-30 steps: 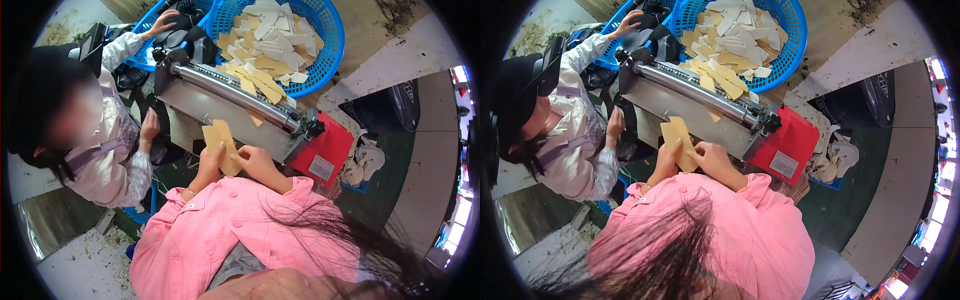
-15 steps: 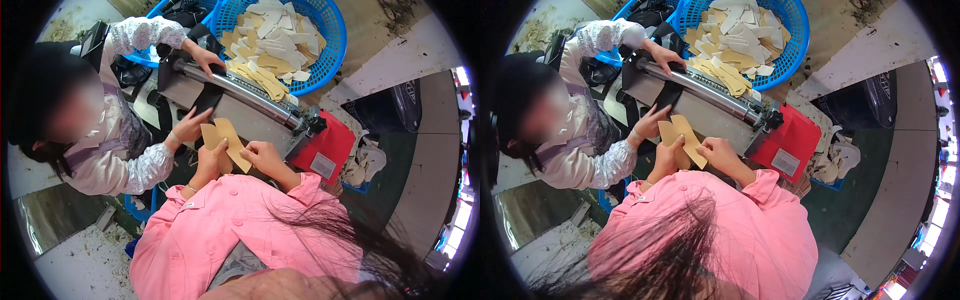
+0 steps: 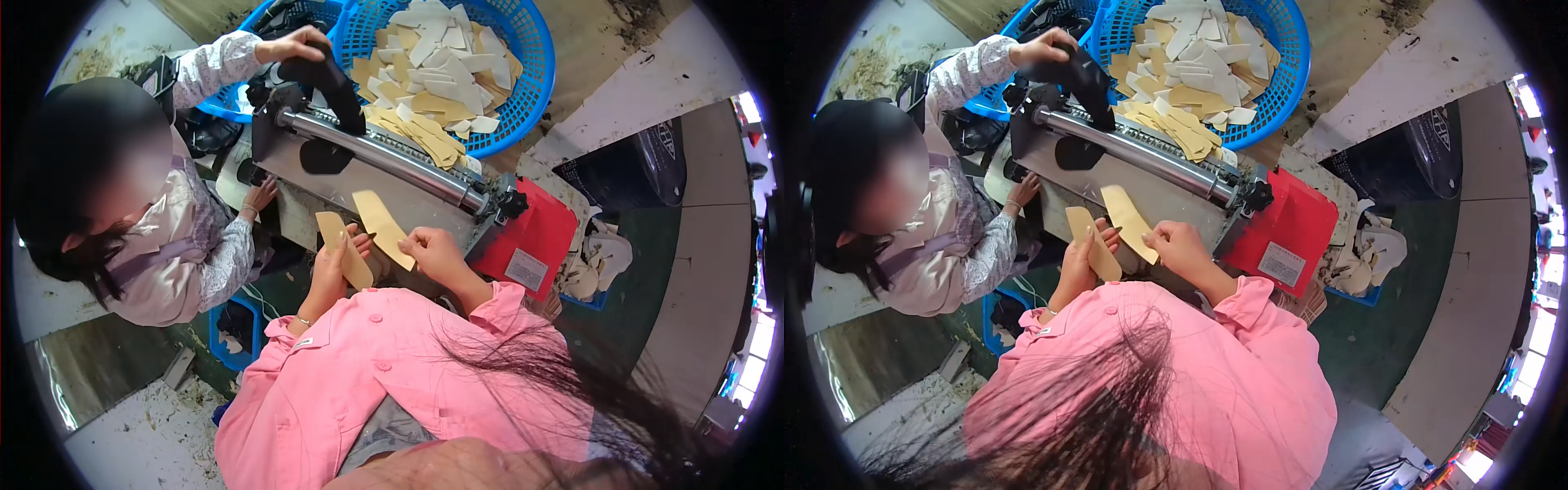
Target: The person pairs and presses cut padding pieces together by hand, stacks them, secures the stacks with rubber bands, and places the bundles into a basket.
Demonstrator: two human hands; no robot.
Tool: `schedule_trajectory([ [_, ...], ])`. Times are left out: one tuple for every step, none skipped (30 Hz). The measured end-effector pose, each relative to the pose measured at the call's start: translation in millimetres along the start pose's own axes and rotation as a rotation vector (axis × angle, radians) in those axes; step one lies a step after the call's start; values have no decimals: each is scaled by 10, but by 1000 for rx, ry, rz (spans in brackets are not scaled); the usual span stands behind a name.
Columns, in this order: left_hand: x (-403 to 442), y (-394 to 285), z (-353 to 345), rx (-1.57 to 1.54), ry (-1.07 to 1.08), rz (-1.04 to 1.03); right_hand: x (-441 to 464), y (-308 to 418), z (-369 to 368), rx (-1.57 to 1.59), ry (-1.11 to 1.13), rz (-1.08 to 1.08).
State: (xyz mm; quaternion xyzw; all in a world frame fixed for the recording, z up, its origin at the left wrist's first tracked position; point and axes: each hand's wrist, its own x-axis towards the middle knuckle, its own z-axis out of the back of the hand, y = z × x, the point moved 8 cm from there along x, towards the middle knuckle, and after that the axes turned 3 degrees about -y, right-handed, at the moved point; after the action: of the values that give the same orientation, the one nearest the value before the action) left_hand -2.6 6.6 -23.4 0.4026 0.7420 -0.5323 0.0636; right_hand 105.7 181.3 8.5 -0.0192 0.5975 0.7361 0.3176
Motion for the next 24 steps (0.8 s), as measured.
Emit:
schedule_trajectory([
  [5,17,-14,-13,14,13,23,18,24,-22,-24,8],
  [15,37,-41,-25,26,26,41,21,5,-29,-35,30],
  [18,43,-76,-36,40,38,25,68,-23,-30,-53,84],
  [-3,58,-130,-164,63,88,-12,121,-57,-32,-73,140],
  [1,22,-153,-116,44,56,-59,174,-92,-35,-90,194],
  [10,-10,-169,-70,21,26,-127,254,-142,-78,-76,228],
  [6,-55,-177,-22,-2,-3,-155,248,-169,-84,-66,219],
  [-22,-105,-157,-13,-56,-1,-176,243,-190,-88,-57,210],
  [-45,-168,-179,19,-61,-39,-184,239,-200,-93,-51,205],
  [-64,-219,-207,52,-66,-78,-195,221,-199,-25,-42,210],
  [-76,-252,-216,86,-70,-114,-210,204,-212,7,-29,209],
  [-62,-242,-188,149,-102,-108,-234,183,-227,40,-16,206],
  [-64,-231,-173,187,-106,-123,-244,176,-234,74,-7,205],
  [-46,-218,-161,226,-106,-142,-229,136,-246,61,15,153],
  [-23,-200,-152,266,-102,-159,-215,100,-248,48,33,101],
  [11,-111,-53,238,-162,-96,-199,64,-235,34,44,50],
  [42,-20,68,211,-218,-33,-140,-38,-211,49,17,5],
  [56,39,159,183,-272,29,-27,-200,-206,63,-11,-39],
  [55,-8,135,91,-225,-8,75,-245,-174,79,-37,-82],
  [22,-50,127,2,-181,-39,183,-312,-140,126,-55,-186],
  [-2,-83,133,-89,-141,-65,370,-345,-104,285,-146,-138],
  [27,-30,133,-67,-42,-43,584,-479,-115,443,-233,-90],
  [15,3,84,-46,1,-29,672,-553,-91,599,-319,-39],
  [23,20,3,-24,46,-21,637,-452,-33,441,-292,-11],
])
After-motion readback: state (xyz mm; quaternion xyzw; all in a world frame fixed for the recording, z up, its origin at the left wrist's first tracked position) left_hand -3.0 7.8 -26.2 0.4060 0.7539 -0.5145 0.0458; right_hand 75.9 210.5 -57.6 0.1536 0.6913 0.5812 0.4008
